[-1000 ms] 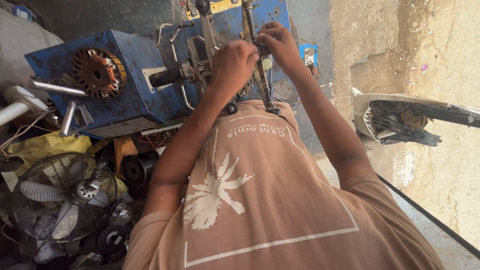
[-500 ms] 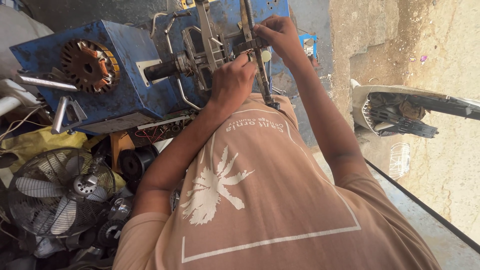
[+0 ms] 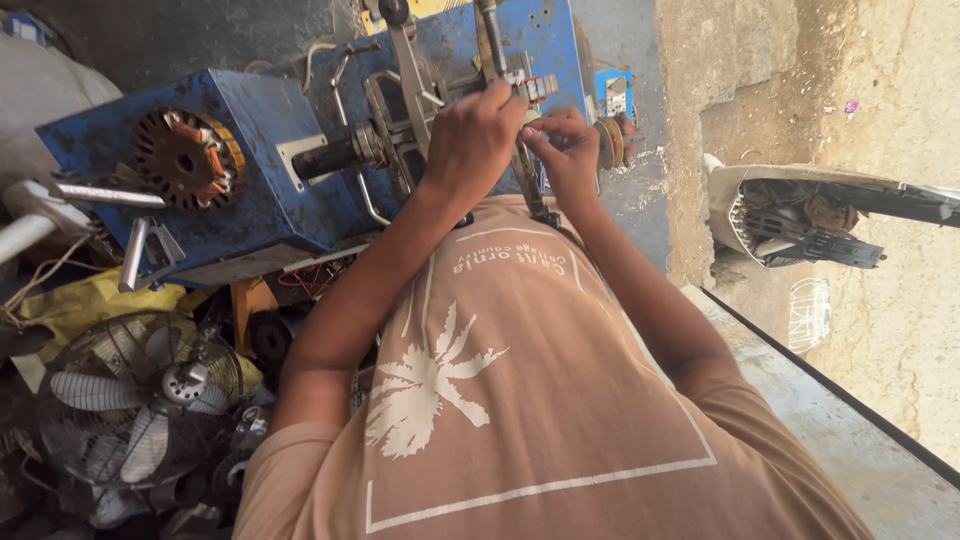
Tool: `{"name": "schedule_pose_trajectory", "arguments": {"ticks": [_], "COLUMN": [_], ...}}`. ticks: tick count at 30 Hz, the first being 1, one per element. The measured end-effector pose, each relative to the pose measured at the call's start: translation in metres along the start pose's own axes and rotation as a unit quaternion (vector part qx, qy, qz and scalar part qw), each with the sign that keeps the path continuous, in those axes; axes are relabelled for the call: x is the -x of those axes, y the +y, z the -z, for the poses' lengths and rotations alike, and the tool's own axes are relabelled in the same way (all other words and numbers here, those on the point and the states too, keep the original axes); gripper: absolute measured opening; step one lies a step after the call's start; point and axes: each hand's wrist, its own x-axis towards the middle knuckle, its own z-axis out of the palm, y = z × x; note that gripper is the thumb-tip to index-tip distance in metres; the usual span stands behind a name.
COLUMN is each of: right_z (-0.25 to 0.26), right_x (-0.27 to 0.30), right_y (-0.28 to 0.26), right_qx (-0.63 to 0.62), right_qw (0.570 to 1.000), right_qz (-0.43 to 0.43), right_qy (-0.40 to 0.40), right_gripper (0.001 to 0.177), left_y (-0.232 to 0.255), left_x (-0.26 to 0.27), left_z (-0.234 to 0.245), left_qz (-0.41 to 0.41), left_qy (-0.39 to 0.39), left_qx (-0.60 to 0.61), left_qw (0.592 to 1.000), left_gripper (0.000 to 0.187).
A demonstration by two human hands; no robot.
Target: The person operates a blue motor winding machine, manually guiding copper wire into the slots of a stator core. They repeatedly adjust the wire tension and position the stator to ensure the wire is wound correctly into the slots.
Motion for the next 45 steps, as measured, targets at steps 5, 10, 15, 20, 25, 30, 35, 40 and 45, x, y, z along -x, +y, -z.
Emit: {"name": "schedule_pose_trajectory", "arguments": {"ticks": [5,10,15,20,25,30,35,40,45], "right_z": [-0.016,-0.016,0.001,0.000,0.002,-0.001,0.001,-0.006,-0.021], "right_x": [-0.015,-0.012,-0.044,-0.088,-0.093,-0.086,-0.018,-0.003,-0.012], "right_y": [0.034,0.005,-0.057,-0.027,0.001,-0.020,-0.057,-0.016,0.017], "right_qx": [-0.302,-0.024,0.170,-0.062,-0.037,0.064,0.308,0.129,-0.254], "right_qw": [0.923,0.994,0.951,0.980,0.979,0.988,0.863,0.983,0.949], "right_qz": [-0.236,-0.003,0.260,0.005,-0.042,0.086,0.395,0.131,-0.184], "right_qy": [0.021,0.107,0.005,-0.190,-0.197,-0.110,-0.059,-0.007,0.027], "right_gripper": [0.014,0.013,0.033,0.041,0.038,0.014,0.035,0.015,0.016], "left_y": [-0.045,-0.092,-0.086,-0.042,0.005,0.005,0.002,-0.005,-0.038], "left_x": [-0.057,-0.056,-0.054,-0.030,0.020,0.040,0.043,0.007,-0.053], "left_z": [-0.035,-0.043,-0.037,-0.005,-0.006,-0.009,0.004,0.019,-0.022], "left_qz": [0.097,0.132,0.133,0.162,0.139,0.143,0.095,-0.008,-0.017], "left_qy": [-0.007,-0.037,0.009,0.058,-0.074,-0.187,-0.180,-0.041,0.022], "left_qx": [-0.071,-0.086,-0.071,0.079,0.172,0.110,0.070,-0.019,-0.101], "left_qw": [0.993,0.987,0.989,0.982,0.972,0.966,0.977,0.999,0.995], "left_gripper": [0.015,0.018,0.021,0.017,0.012,0.016,0.013,0.007,0.013]}}
